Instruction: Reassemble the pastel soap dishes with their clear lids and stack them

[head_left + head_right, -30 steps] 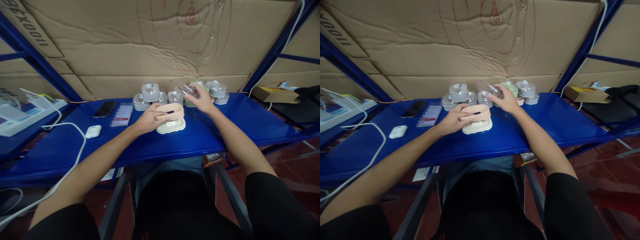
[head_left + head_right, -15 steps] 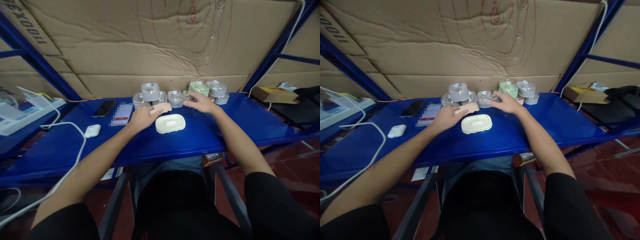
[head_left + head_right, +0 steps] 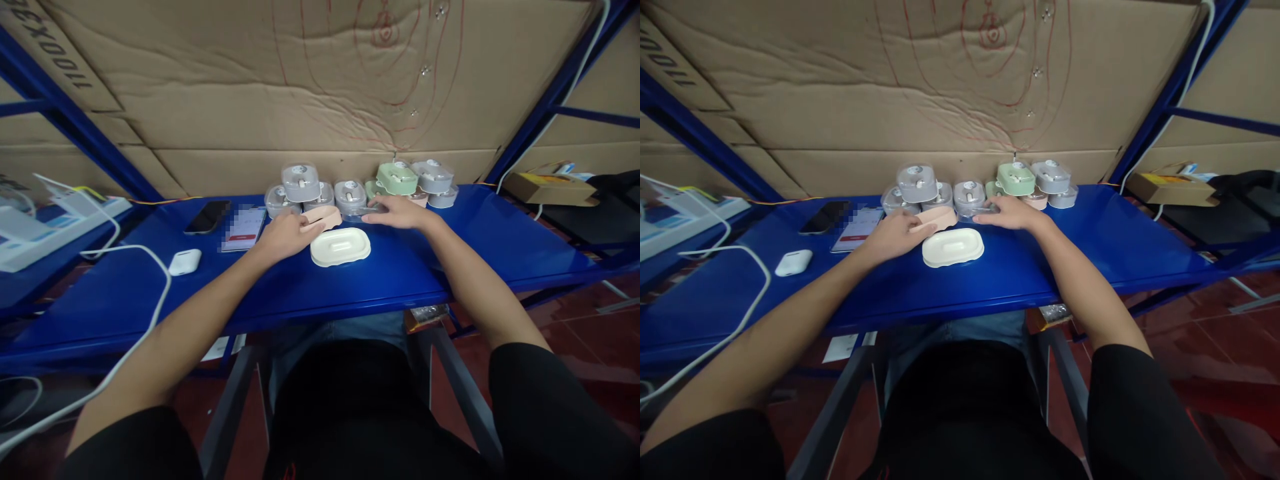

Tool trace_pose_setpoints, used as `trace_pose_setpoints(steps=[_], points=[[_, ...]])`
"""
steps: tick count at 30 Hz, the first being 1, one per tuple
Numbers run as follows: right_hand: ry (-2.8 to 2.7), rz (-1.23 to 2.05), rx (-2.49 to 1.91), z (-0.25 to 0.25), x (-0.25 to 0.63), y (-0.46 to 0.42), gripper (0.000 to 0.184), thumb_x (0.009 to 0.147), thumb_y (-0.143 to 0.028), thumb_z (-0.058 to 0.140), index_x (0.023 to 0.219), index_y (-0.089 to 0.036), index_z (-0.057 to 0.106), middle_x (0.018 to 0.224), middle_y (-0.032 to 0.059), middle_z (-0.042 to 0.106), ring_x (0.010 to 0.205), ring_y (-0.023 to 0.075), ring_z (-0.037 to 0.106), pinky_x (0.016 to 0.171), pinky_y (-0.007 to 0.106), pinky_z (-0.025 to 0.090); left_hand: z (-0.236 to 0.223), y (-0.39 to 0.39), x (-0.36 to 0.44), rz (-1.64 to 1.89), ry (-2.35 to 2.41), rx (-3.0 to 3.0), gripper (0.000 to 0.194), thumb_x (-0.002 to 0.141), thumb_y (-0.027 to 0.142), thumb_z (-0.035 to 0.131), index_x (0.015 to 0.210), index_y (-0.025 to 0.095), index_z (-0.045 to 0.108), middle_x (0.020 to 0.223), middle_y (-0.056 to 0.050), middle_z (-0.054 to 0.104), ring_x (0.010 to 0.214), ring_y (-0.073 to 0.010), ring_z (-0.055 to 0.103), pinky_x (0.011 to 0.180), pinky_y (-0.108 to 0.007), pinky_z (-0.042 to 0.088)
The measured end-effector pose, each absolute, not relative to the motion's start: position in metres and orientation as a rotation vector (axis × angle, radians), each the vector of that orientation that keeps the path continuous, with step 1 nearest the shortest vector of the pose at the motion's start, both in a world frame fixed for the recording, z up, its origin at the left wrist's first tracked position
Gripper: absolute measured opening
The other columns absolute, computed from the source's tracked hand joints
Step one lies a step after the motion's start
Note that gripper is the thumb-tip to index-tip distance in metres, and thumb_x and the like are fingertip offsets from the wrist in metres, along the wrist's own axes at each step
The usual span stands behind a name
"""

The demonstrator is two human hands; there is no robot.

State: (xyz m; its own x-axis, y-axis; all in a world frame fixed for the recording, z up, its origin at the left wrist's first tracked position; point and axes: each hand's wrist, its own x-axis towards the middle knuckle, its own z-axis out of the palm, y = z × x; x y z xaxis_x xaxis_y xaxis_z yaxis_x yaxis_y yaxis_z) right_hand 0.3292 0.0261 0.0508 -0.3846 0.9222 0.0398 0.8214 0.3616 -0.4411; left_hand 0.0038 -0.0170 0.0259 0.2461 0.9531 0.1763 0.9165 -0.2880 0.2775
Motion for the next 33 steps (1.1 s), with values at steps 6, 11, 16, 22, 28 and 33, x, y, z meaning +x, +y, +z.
trace_pose_setpoints(steps=[6, 11, 16, 22, 28, 33], points=[[-2.332, 0.445, -1.514, 0.046, 0.333, 0.033, 0.081, 0.087, -0.092, 0.074, 0.131, -0.024, 0.078, 0.100, 0.0125, 0.080, 0.095, 0.0369, 0.076, 0.090, 0.051, 0.060, 0.026, -0.015, 0.003, 0.621, 1.729, 2.361, 0.064, 0.103, 0.071, 0.054, 0.096, 0.017, 0.087, 0.096, -0.020, 0.082, 0.098, -0.0395, 0.078, 0.092, -0.055, 0.063], [-2.300, 0.381, -1.499, 0.050, 0.342, 0.037, 0.085, 0.086, -0.097, 0.072, 0.128, -0.023, 0.079, 0.095, 0.0119, 0.079, 0.095, 0.0375, 0.077, 0.088, 0.050, 0.060, 0.026, -0.021, 0.007, 0.723, 1.583, 2.459, 0.057, 0.103, 0.068, 0.058, 0.101, 0.018, 0.087, 0.114, -0.019, 0.083, 0.112, -0.0393, 0.077, 0.106, -0.057, 0.062], [-2.238, 0.347, -1.447, 0.055, 0.347, 0.036, 0.082, 0.091, -0.091, 0.071, 0.133, -0.021, 0.078, 0.096, 0.0111, 0.079, 0.091, 0.0350, 0.075, 0.085, 0.048, 0.057, 0.025, -0.037, 0.019, 0.679, 1.343, 2.546, 0.056, 0.106, 0.067, 0.056, 0.106, 0.020, 0.085, 0.137, -0.017, 0.075, 0.136, -0.0401, 0.069, 0.123, -0.057, 0.054], [-2.231, 0.348, -1.367, 0.051, 0.343, 0.036, 0.074, 0.092, -0.083, 0.076, 0.134, -0.022, 0.077, 0.092, 0.0083, 0.078, 0.088, 0.0324, 0.073, 0.086, 0.046, 0.057, 0.010, -0.042, 0.024, 0.526, 1.277, 2.637, 0.067, 0.094, 0.078, 0.071, 0.121, 0.017, 0.080, 0.150, -0.021, 0.063, 0.147, -0.0457, 0.059, 0.131, -0.062, 0.047], [-2.257, 0.327, -1.373, 0.047, 0.341, 0.037, 0.077, 0.089, -0.088, 0.076, 0.131, -0.023, 0.078, 0.090, 0.0078, 0.077, 0.088, 0.0334, 0.072, 0.083, 0.047, 0.057, 0.013, -0.047, 0.023, 0.417, 1.174, 2.717, 0.054, 0.094, 0.065, 0.076, 0.124, 0.020, 0.076, 0.153, -0.019, 0.059, 0.144, -0.0438, 0.060, 0.127, -0.060, 0.049], [-2.267, 0.334, -1.364, 0.047, 0.339, 0.036, 0.080, 0.089, -0.089, 0.075, 0.133, -0.023, 0.077, 0.092, 0.0081, 0.077, 0.088, 0.0330, 0.072, 0.084, 0.046, 0.057, 0.014, -0.048, 0.023, 0.421, 1.104, 2.713, 0.064, 0.100, 0.056, 0.069, 0.155, 0.024, 0.064, 0.159, -0.018, 0.057, 0.150, -0.0429, 0.058, 0.129, -0.060, 0.047]])
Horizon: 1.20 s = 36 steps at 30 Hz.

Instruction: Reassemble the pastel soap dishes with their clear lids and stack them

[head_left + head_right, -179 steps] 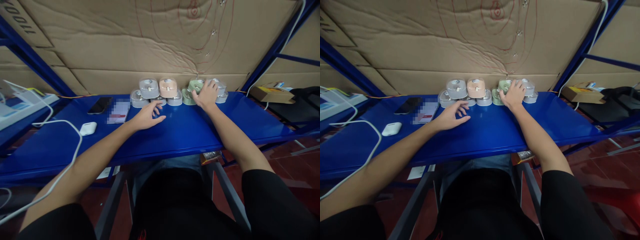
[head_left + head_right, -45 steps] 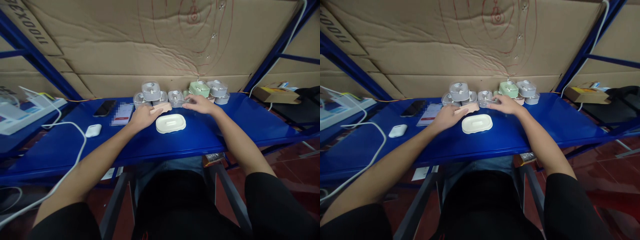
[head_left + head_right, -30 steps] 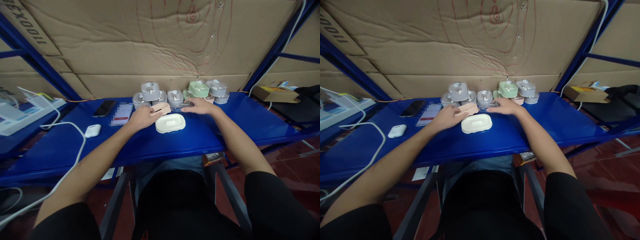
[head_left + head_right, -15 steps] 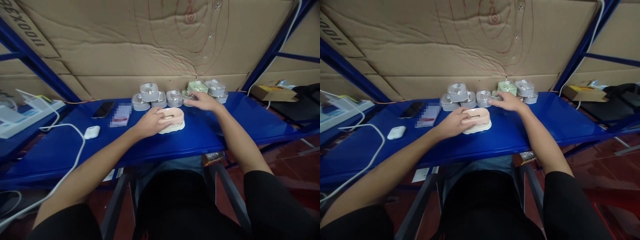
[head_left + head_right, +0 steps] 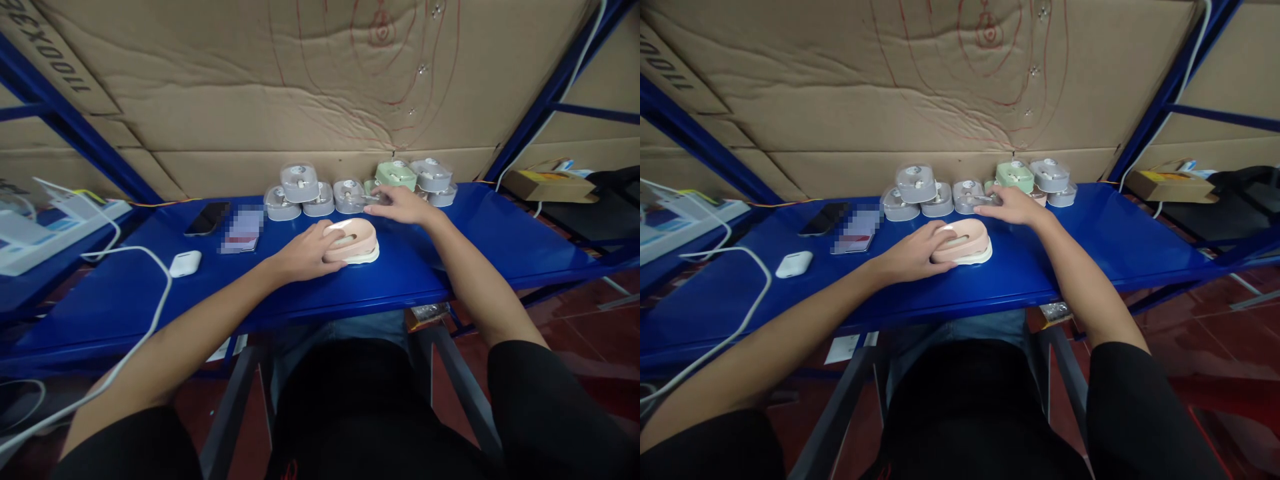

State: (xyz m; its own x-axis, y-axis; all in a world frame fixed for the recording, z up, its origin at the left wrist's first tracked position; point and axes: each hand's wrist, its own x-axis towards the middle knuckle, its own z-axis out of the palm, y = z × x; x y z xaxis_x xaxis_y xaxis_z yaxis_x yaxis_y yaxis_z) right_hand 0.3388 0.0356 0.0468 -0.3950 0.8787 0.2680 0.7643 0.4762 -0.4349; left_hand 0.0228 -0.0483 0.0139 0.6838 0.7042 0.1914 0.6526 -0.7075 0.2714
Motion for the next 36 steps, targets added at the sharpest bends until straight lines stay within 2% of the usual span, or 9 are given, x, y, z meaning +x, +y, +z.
trace_pose_setpoints(steps=[2, 5, 12, 19, 29, 32, 36], points=[[-2.271, 0.327, -1.345, 0.047, 0.339, 0.036, 0.078, 0.090, -0.089, 0.075, 0.132, -0.023, 0.077, 0.091, 0.0071, 0.077, 0.087, 0.0322, 0.072, 0.083, 0.045, 0.057, 0.011, -0.046, 0.022, 0.460, 1.087, 2.708, 0.077, 0.099, 0.053, 0.071, 0.167, 0.023, 0.053, 0.164, -0.019, 0.054, 0.155, -0.0433, 0.054, 0.132, -0.060, 0.045], [-2.277, 0.313, -1.342, 0.047, 0.339, 0.036, 0.077, 0.090, -0.088, 0.075, 0.132, -0.023, 0.078, 0.089, 0.0065, 0.076, 0.087, 0.0318, 0.072, 0.082, 0.044, 0.056, 0.007, -0.042, 0.020, 0.533, 1.049, 2.664, 0.090, 0.096, 0.055, 0.077, 0.173, 0.023, 0.045, 0.168, -0.019, 0.053, 0.162, -0.0425, 0.050, 0.137, -0.058, 0.041], [-2.260, 0.301, -1.360, 0.050, 0.338, 0.033, 0.076, 0.089, -0.084, 0.077, 0.133, -0.022, 0.079, 0.095, 0.0086, 0.078, 0.094, 0.0344, 0.073, 0.086, 0.045, 0.056, 0.006, -0.029, 0.014, 0.653, 0.992, 2.564, 0.114, 0.083, 0.071, 0.093, 0.173, 0.020, 0.045, 0.174, -0.022, 0.053, 0.164, -0.0460, 0.049, 0.138, -0.058, 0.040], [-2.242, 0.311, -1.356, 0.051, 0.338, 0.033, 0.071, 0.090, -0.082, 0.080, 0.131, -0.024, 0.079, 0.097, 0.0082, 0.077, 0.095, 0.0341, 0.073, 0.090, 0.047, 0.057, 0.002, -0.025, 0.014, 0.700, 0.968, 2.530, 0.112, 0.083, 0.069, 0.095, 0.174, 0.026, 0.045, 0.179, -0.019, 0.051, 0.166, -0.0447, 0.049, 0.138, -0.061, 0.038], [-2.265, 0.361, -1.254, 0.052, 0.336, 0.030, 0.070, 0.089, -0.082, 0.079, 0.129, -0.024, 0.077, 0.097, 0.0074, 0.077, 0.092, 0.0312, 0.071, 0.087, 0.045, 0.056, -0.001, -0.022, 0.017, 0.670, 0.935, 2.516, 0.105, 0.081, 0.062, 0.095, 0.168, 0.024, 0.051, 0.175, -0.020, 0.056, 0.162, -0.0448, 0.054, 0.137, -0.061, 0.041], [-2.276, 0.449, -1.116, 0.055, 0.333, 0.024, 0.071, 0.087, -0.079, 0.082, 0.132, -0.025, 0.077, 0.104, 0.0077, 0.079, 0.098, 0.0316, 0.073, 0.090, 0.047, 0.058, -0.001, -0.022, 0.017, 0.676, 0.968, 2.475, 0.108, 0.077, 0.058, 0.098, 0.168, 0.024, 0.050, 0.175, -0.021, 0.055, 0.162, -0.0458, 0.053, 0.136, -0.062, 0.042], [-2.303, 0.633, -0.912, 0.061, 0.327, 0.012, 0.073, 0.080, -0.070, 0.091, 0.138, -0.028, 0.075, 0.128, 0.0091, 0.080, 0.115, 0.0340, 0.074, 0.096, 0.050, 0.064, -0.005, -0.019, 0.016, 0.701, 0.991, 2.341, 0.122, 0.072, 0.059, 0.102, 0.172, 0.021, 0.043, 0.173, -0.025, 0.057, 0.158, -0.0484, 0.058, 0.130, -0.065, 0.048]])
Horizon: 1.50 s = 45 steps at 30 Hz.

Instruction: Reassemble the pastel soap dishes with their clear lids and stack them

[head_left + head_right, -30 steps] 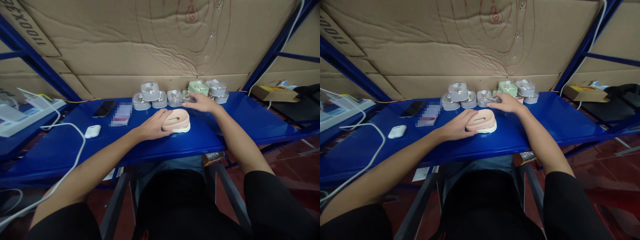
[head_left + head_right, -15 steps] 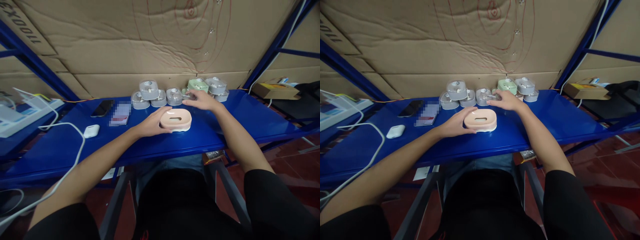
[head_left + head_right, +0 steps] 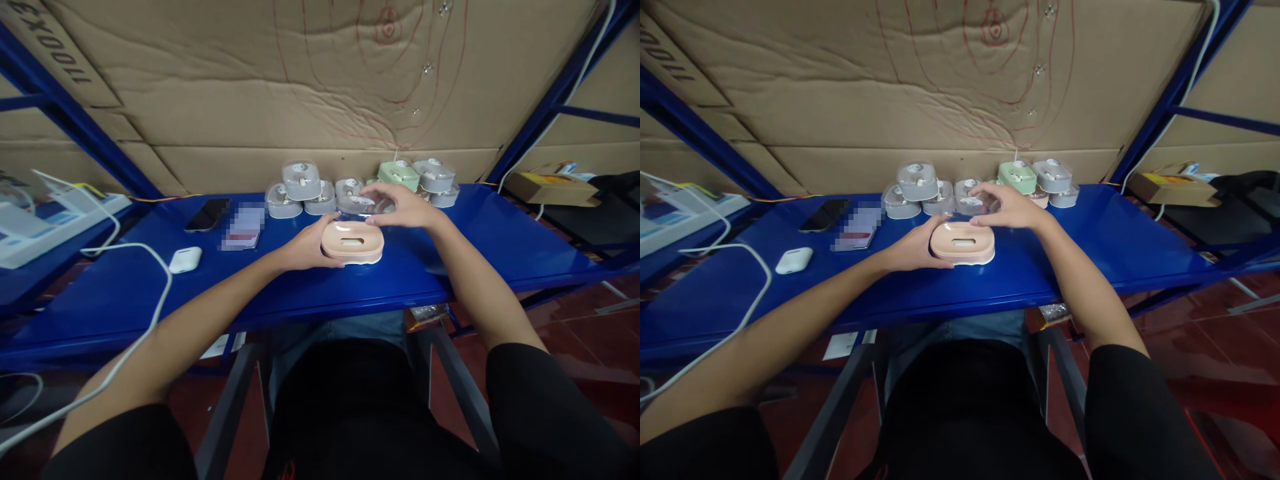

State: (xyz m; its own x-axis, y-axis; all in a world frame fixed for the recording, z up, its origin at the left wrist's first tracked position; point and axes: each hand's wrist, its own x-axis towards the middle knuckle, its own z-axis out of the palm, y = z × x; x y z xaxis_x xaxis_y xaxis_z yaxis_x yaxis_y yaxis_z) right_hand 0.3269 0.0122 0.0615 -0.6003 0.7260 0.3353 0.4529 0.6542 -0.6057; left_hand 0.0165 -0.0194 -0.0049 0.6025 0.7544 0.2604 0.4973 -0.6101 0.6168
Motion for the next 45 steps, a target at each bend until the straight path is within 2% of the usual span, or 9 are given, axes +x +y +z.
trace_pose_setpoints(steps=[3, 8, 13, 18, 23, 29, 33, 40, 45], points=[[-2.368, 0.683, -0.848, 0.064, 0.324, 0.004, 0.082, 0.075, -0.061, 0.097, 0.146, -0.028, 0.073, 0.139, 0.0102, 0.078, 0.126, 0.0355, 0.073, 0.102, 0.052, 0.066, -0.011, -0.015, 0.017, 0.747, 0.941, 2.229, 0.129, 0.068, 0.057, 0.105, 0.174, 0.022, 0.039, 0.174, -0.026, 0.055, 0.159, -0.0492, 0.056, 0.131, -0.068, 0.047], [-2.499, 0.610, -0.826, 0.058, 0.316, -0.001, 0.096, 0.069, -0.058, 0.101, 0.155, -0.027, 0.069, 0.141, 0.0114, 0.079, 0.122, 0.0366, 0.076, 0.109, 0.057, 0.063, -0.027, -0.003, 0.018, 0.850, 0.764, 2.087, 0.134, 0.061, 0.054, 0.111, 0.172, 0.021, 0.043, 0.173, -0.025, 0.056, 0.162, -0.0532, 0.052, 0.133, -0.073, 0.042], [-2.579, 0.481, -0.840, 0.051, 0.308, -0.003, 0.090, 0.071, -0.061, 0.100, 0.149, -0.025, 0.073, 0.145, 0.0134, 0.079, 0.130, 0.0400, 0.075, 0.115, 0.060, 0.060, -0.036, 0.006, 0.016, 0.859, 0.824, 2.052, 0.138, 0.055, 0.050, 0.115, 0.171, 0.026, 0.045, 0.162, -0.021, 0.064, 0.152, -0.0540, 0.061, 0.127, -0.074, 0.049], [-2.599, 0.458, -0.886, 0.050, 0.305, -0.004, 0.090, 0.073, -0.064, 0.098, 0.150, -0.024, 0.073, 0.149, 0.0143, 0.077, 0.133, 0.0420, 0.074, 0.117, 0.062, 0.060, -0.028, 0.000, 0.016, 0.821, 0.956, 2.073, 0.143, 0.050, 0.052, 0.115, 0.171, 0.025, 0.044, 0.161, -0.023, 0.064, 0.152, -0.0552, 0.061, 0.128, -0.076, 0.048], [-2.619, 0.459, -0.924, 0.046, 0.303, -0.002, 0.090, 0.077, -0.070, 0.095, 0.151, -0.023, 0.072, 0.147, 0.0161, 0.078, 0.132, 0.0433, 0.075, 0.114, 0.063, 0.061, -0.019, -0.008, 0.017, 0.815, 1.012, 2.083, 0.145, 0.052, 0.054, 0.114, 0.173, 0.022, 0.041, 0.160, -0.024, 0.066, 0.152, -0.0540, 0.061, 0.126, -0.073, 0.051], [-2.628, 0.382, -0.843, 0.043, 0.302, -0.001, 0.089, 0.080, -0.070, 0.094, 0.153, -0.026, 0.071, 0.145, 0.0138, 0.080, 0.130, 0.0420, 0.076, 0.112, 0.061, 0.062, -0.018, -0.008, 0.018, 0.786, 1.035, 2.106, 0.148, 0.051, 0.057, 0.113, 0.174, 0.022, 0.039, 0.164, -0.026, 0.062, 0.154, -0.0555, 0.059, 0.128, -0.075, 0.047], [-2.638, 0.347, -0.846, 0.041, 0.303, -0.001, 0.093, 0.080, -0.071, 0.094, 0.155, -0.021, 0.071, 0.149, 0.0176, 0.078, 0.135, 0.0441, 0.074, 0.116, 0.063, 0.060, -0.017, -0.007, 0.019, 0.758, 1.040, 2.104, 0.148, 0.052, 0.058, 0.112, 0.175, 0.022, 0.038, 0.165, -0.026, 0.062, 0.155, -0.0553, 0.059, 0.128, -0.075, 0.047], [-2.649, 0.305, -0.820, 0.038, 0.302, -0.001, 0.089, 0.083, -0.070, 0.093, 0.156, -0.025, 0.070, 0.148, 0.0150, 0.079, 0.133, 0.0427, 0.074, 0.115, 0.063, 0.060, -0.013, -0.010, 0.020, 0.745, 1.047, 2.105, 0.151, 0.053, 0.059, 0.111, 0.176, 0.018, 0.036, 0.167, -0.028, 0.060, 0.156, -0.0560, 0.058, 0.130, -0.074, 0.045], [-2.667, 0.297, -0.883, 0.041, 0.299, -0.005, 0.091, 0.083, -0.069, 0.092, 0.158, -0.023, 0.069, 0.145, 0.0150, 0.079, 0.132, 0.0424, 0.074, 0.115, 0.061, 0.060, -0.012, -0.011, 0.019, 0.736, 1.044, 2.125, 0.147, 0.054, 0.059, 0.111, 0.176, 0.021, 0.038, 0.169, -0.026, 0.060, 0.158, -0.0554, 0.056, 0.132, -0.073, 0.044]])
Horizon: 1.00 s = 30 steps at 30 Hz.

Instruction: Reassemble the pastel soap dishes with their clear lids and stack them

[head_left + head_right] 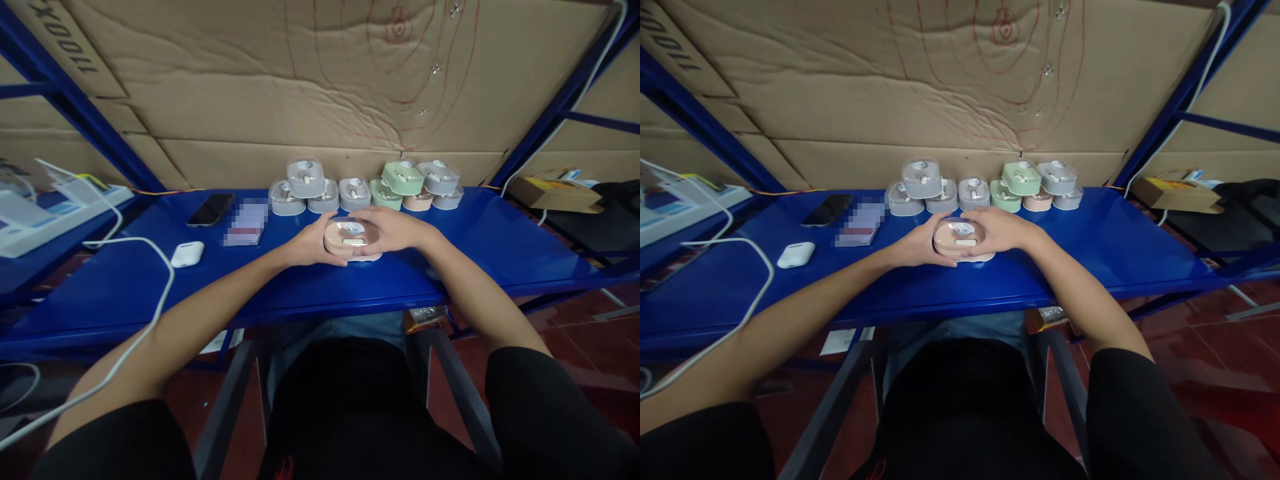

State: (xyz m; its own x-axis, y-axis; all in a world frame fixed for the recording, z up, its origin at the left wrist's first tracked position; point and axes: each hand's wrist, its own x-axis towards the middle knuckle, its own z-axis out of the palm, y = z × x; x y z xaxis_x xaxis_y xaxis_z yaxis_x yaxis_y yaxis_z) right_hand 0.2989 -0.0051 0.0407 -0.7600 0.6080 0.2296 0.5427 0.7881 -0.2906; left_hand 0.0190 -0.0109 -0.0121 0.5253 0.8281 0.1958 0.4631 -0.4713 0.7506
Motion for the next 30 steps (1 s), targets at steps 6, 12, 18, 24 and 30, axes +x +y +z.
trace_pose_setpoints(steps=[6, 12, 18, 24, 30], points=[[-2.672, 0.317, -0.880, 0.040, 0.296, -0.007, 0.089, 0.085, -0.070, 0.089, 0.158, -0.024, 0.067, 0.148, 0.0154, 0.077, 0.132, 0.0427, 0.073, 0.115, 0.063, 0.059, -0.014, -0.011, 0.017, 0.724, 1.067, 2.157, 0.136, 0.057, 0.064, 0.109, 0.169, 0.023, 0.045, 0.167, -0.023, 0.061, 0.155, -0.0533, 0.059, 0.130, -0.072, 0.046], [-2.682, 0.454, -0.888, 0.036, 0.303, 0.000, 0.104, 0.075, -0.068, 0.098, 0.165, -0.030, 0.061, 0.154, 0.0134, 0.074, 0.136, 0.0437, 0.072, 0.118, 0.065, 0.059, -0.011, -0.010, 0.019, 0.766, 1.014, 2.201, 0.110, 0.059, 0.059, 0.108, 0.152, 0.026, 0.059, 0.149, -0.015, 0.074, 0.139, -0.0467, 0.071, 0.118, -0.065, 0.057], [-2.646, 0.453, -0.814, 0.027, 0.310, 0.012, 0.125, 0.067, -0.062, 0.104, 0.176, -0.032, 0.049, 0.165, 0.0134, 0.067, 0.148, 0.0450, 0.066, 0.126, 0.067, 0.053, -0.007, -0.010, 0.013, 0.866, 1.096, 2.186, 0.110, 0.059, 0.056, 0.107, 0.151, 0.023, 0.058, 0.146, -0.016, 0.075, 0.139, -0.0468, 0.071, 0.119, -0.064, 0.056], [-2.379, 0.446, -0.670, 0.040, 0.304, 0.011, 0.105, 0.078, -0.069, 0.095, 0.168, -0.027, 0.060, 0.172, 0.0148, 0.062, 0.157, 0.0420, 0.060, 0.134, 0.062, 0.043, 0.003, -0.006, 0.006, 1.168, 0.920, 2.033, 0.105, 0.065, 0.063, 0.105, 0.149, 0.020, 0.058, 0.154, -0.020, 0.070, 0.145, -0.0430, 0.068, 0.126, -0.060, 0.054], [-2.208, 0.241, -0.830, 0.059, 0.316, 0.011, 0.094, 0.080, -0.072, 0.091, 0.160, -0.028, 0.066, 0.165, 0.0126, 0.069, 0.151, 0.0411, 0.064, 0.130, 0.060, 0.048, -0.001, 0.004, 0.005, 1.252, 0.844, 1.950, 0.105, 0.072, 0.059, 0.099, 0.158, 0.027, 0.048, 0.160, -0.020, 0.064, 0.152, -0.0409, 0.063, 0.128, -0.062, 0.050]])
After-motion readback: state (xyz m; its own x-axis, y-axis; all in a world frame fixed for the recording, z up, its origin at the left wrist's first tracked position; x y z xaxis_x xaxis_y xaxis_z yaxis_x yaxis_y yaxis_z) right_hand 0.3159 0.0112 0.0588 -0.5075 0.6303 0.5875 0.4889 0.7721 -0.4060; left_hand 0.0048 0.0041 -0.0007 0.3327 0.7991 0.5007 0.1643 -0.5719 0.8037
